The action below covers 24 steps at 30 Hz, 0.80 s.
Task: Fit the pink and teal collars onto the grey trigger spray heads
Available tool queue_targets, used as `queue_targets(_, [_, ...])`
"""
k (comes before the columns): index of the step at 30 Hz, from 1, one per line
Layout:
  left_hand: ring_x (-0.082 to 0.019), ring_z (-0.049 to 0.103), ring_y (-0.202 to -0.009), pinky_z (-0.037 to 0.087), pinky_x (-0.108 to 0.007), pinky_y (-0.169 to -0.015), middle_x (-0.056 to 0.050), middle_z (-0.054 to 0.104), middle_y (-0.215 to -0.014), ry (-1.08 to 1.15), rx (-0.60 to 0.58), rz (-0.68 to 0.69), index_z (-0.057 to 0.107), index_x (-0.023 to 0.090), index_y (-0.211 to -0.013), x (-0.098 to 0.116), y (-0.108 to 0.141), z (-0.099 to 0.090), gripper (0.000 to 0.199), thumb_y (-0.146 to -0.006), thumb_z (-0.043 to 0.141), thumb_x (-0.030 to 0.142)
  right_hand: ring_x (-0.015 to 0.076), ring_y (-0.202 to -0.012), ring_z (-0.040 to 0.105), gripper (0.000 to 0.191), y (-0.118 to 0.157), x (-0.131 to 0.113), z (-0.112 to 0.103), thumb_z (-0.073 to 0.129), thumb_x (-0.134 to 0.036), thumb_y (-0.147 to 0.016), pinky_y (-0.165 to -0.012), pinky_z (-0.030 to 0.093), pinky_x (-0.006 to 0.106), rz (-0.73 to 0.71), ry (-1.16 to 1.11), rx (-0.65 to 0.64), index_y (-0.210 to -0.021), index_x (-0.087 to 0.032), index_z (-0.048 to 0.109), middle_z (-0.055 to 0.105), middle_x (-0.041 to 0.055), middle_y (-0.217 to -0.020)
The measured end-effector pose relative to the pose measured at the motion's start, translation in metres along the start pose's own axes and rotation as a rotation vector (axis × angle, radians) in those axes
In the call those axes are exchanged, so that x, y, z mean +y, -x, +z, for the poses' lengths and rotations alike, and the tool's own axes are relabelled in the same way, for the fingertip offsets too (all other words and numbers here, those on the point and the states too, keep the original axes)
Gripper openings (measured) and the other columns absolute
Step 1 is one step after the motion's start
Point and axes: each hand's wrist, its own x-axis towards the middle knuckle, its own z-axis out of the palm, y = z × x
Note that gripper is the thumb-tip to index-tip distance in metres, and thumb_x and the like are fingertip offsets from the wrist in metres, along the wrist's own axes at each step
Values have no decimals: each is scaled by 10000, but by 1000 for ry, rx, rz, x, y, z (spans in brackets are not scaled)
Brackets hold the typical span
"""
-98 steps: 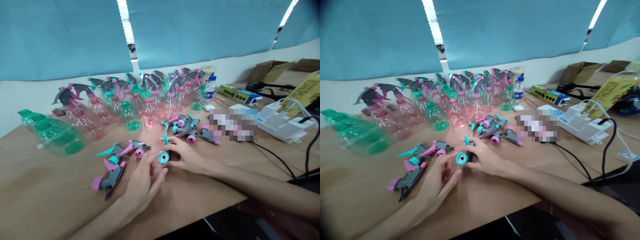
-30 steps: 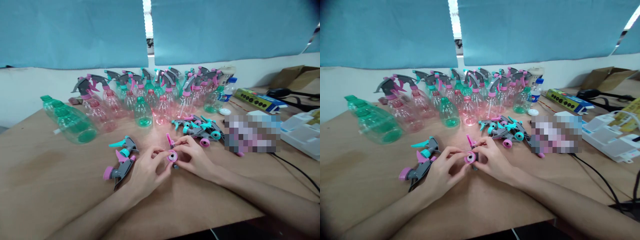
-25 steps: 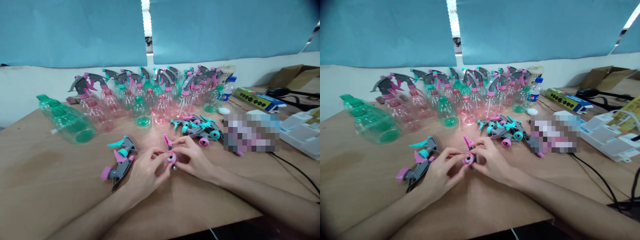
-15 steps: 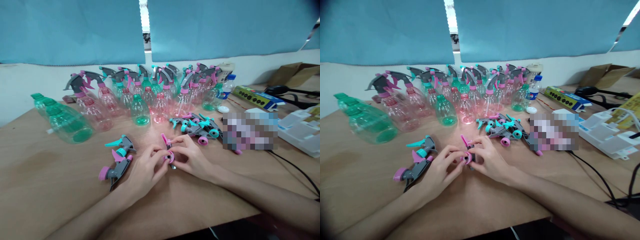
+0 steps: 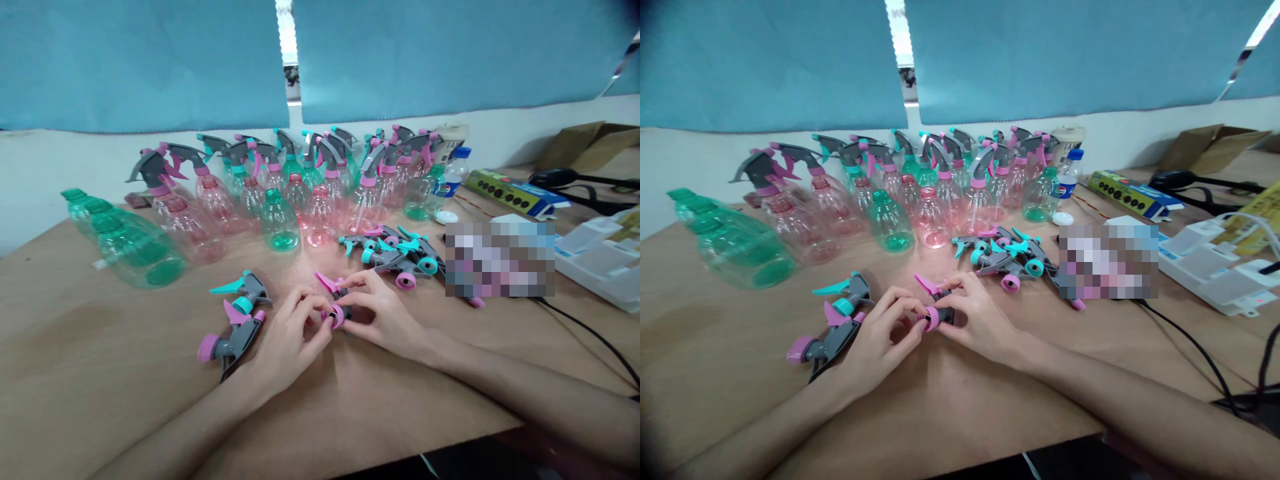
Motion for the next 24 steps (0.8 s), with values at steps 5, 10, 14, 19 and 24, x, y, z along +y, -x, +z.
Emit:
queue_targets(5, [-139,570,-755,489,-259,-648,-40,542,-945,-93,-16,63,556,198,-903,-7,2,1,109,-851,474,147,246,-1086,525,196,1,2,1,680,-233,-780,-906,474,451,-19,7,-4,-975,-245,666,541,82,-1109])
queue_targets(10, [-159,582,-791,490,-262,-660,-47,574,-912,-218,-14,159,546,186,-918,-10,1,0,107,-854,474,139,239,-1088,517,195,2,3,2,680,-228,-784,-911,468,448,-24,8,-3,-977,-244,662,537,80,-1116])
queue_targets(14, [-170,565,-769,464,-265,-643,-38,589,-798,-442,-34,346,547,168,-867,-5,-5,-5,121,-876,440,113,234,-1083,517,194,1,2,2,673,-232,-793,-915,464,443,-44,12,3,-987,-223,658,540,89,-1110])
queue_targets(19, [-176,550,-724,423,-259,-564,-27,584,-728,-598,-93,423,566,169,-867,-4,-7,-10,167,-907,408,130,234,-1063,526,179,0,1,1,662,-245,-802,-895,475,443,-45,13,4,-978,-214,658,549,95,-1094])
queue_targets(24, [-142,525,-620,415,-238,-538,-15,570,-677,-476,-36,500,537,160,-827,-5,-2,-9,172,-908,394,108,243,-1098,516,190,1,-2,-1,685,-274,-785,-935,443,451,-64,11,-40,-967,-220,672,556,90,-1107])
